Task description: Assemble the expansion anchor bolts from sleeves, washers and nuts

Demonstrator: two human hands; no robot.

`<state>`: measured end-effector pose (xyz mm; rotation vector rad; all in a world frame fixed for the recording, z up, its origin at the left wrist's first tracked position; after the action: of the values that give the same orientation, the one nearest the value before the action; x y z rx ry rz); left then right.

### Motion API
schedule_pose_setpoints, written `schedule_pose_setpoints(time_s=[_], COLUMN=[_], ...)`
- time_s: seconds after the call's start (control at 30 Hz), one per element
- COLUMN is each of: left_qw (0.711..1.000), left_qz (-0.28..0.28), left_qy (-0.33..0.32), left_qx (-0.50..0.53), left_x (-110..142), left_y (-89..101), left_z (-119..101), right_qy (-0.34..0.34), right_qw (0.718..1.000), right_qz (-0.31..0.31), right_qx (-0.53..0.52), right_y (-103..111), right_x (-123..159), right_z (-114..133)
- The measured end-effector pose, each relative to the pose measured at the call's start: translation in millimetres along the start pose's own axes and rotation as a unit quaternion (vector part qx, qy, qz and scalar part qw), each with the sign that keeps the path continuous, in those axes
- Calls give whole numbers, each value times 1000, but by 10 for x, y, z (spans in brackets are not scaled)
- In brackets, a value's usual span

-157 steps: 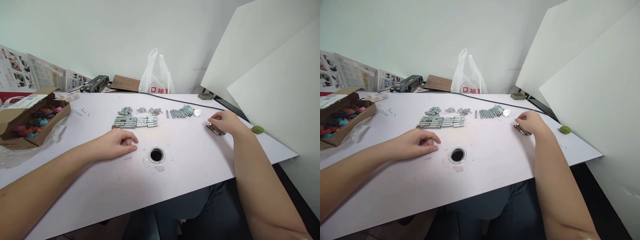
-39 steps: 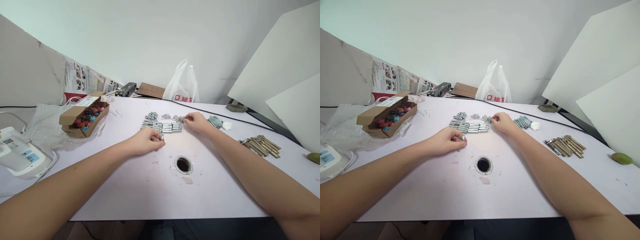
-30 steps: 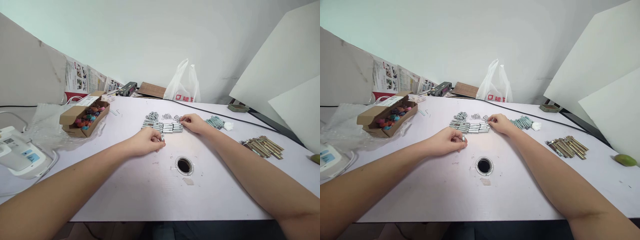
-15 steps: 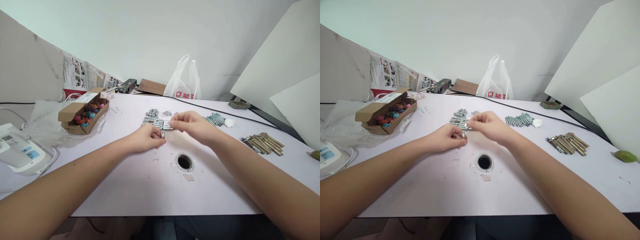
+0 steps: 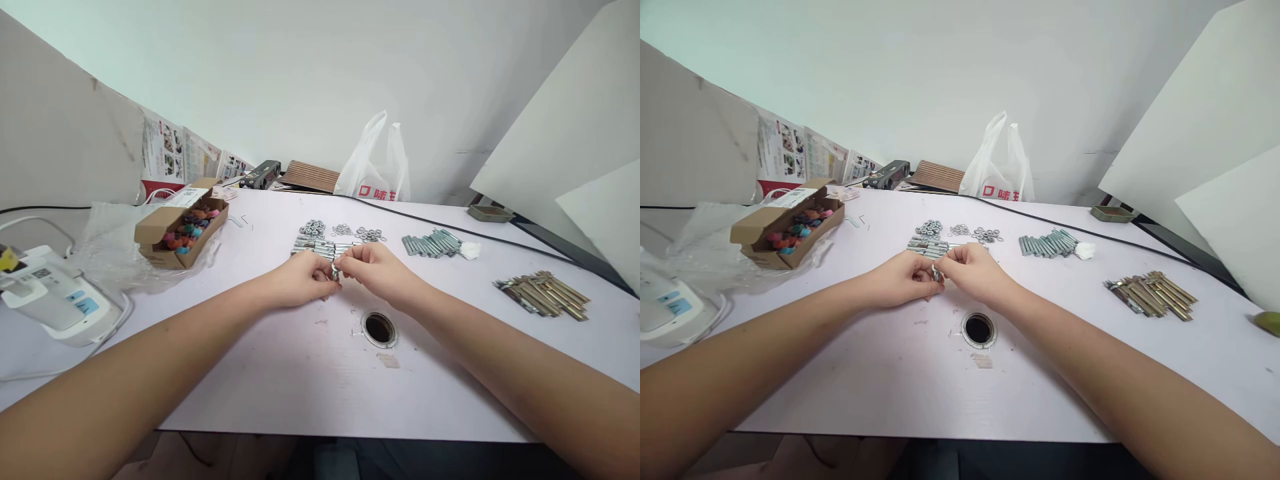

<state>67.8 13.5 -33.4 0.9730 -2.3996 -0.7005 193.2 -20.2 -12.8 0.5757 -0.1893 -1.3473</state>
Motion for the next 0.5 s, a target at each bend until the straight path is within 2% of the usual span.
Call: schedule_pose_setpoints(time_s=[0.07,0.2,0.23,0.3,0.4,0.5], left_qw=[1000,1000,1000,999,1000,999], left_qz=[2,11,12,14,4,-30], left_qy=[-3,3,9,21,22,15], left_qx=[-2,16,21,26,16,-3], left_x=[1,21,27,37,37,16], left_y=[0,0,0,-2,7,45], left_z=[5,-21,-29,-41,-48,-29], right_qy=[-9,-4,5,21,-4,-44], right_qw=[1000,995,992,984,959,940], right_qz=[5,70,68,26,-27,-6], right_qx=[7,73,103,176,281,339], right_y=[6,143,232,464,744,808], right_x=[-2,-116,-189,-391,-758,-1064], right_z=[15,85,101,101,-62,-350])
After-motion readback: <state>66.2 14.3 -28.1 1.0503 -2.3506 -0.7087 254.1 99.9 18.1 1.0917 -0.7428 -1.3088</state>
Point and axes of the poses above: each hand's wrist, its own x-axis away from the middle knuckle, its own y-axis out of the back of the hand, z = x × y, the point moved 6 cm from there along -x, towards the middle knuckle, and after that the axes turned 13 degrees about y, right-handed, at the moved point
